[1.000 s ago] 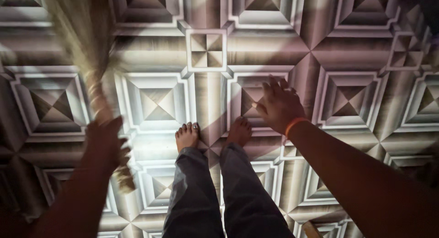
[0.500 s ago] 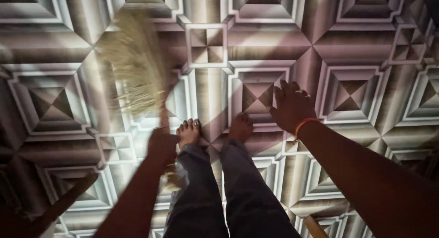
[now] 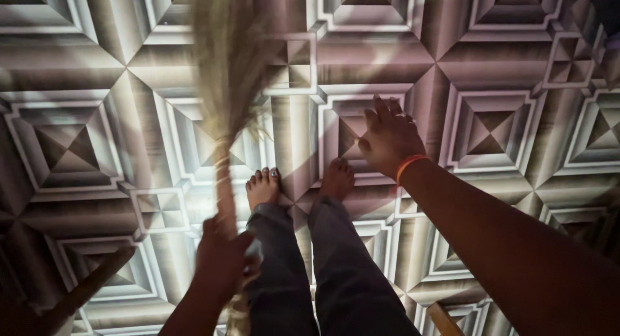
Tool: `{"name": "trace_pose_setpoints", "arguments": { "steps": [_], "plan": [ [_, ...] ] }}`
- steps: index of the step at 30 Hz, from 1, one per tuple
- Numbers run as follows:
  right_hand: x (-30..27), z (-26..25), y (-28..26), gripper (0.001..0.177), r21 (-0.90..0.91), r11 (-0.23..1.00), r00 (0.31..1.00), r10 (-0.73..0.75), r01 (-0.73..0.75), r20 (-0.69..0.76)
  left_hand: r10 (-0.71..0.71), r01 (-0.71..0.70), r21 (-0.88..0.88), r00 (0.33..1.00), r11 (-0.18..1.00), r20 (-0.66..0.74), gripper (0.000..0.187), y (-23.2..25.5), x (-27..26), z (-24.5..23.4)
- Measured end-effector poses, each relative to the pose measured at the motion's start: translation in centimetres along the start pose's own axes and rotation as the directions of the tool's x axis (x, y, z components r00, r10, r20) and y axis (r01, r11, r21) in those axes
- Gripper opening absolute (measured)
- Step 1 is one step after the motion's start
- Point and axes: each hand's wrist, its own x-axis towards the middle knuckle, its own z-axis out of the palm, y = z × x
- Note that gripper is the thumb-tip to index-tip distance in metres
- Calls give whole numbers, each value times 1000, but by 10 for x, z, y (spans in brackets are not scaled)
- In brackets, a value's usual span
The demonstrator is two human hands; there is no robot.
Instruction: The person sweeps a patterned tiled floor using a traditional straw broom. They move systematically across the room, sweeping debris into a pile.
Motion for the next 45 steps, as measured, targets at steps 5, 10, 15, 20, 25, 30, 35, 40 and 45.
{"name": "trace_pose_setpoints", "arguments": {
  "steps": [5,10,15,20,25,30,35,40,45],
  "plan": [
    [-13,-6,13,59,-120,992,985,67,-48,160,-100,96,-28,974,995,-205,39,-34,6,-41],
    [-28,-1,28,62,-220,974,964,115,-61,239,327,-499,801,857,332,399,17,-107,102,-43],
    [-36,7,30,61,-225,974,969,82,-28,234,550,-584,786,732,202,402,17,-117,112,71],
    [-29,4,9,65,-140,988,967,98,-66,237,311,-427,389,893,816,326,36,-66,35,121],
    [-16,6,-4,63,-25,1000,997,-14,16,75,801,-791,373,573,485,172,44,-47,15,68],
    [7,8,5,65,-127,989,996,-64,71,62,439,-401,586,895,704,84,43,-33,4,-29],
    [13,-2,23,61,-179,978,994,-106,106,13,46,-12,113,953,994,-301,39,-29,55,-83],
    [8,-8,25,55,-168,985,982,7,25,188,548,-470,693,827,547,129,16,-16,151,-73],
    [-2,-2,18,50,-202,978,965,-6,61,263,458,-369,890,764,-269,455,18,43,180,54]
  ]
}}
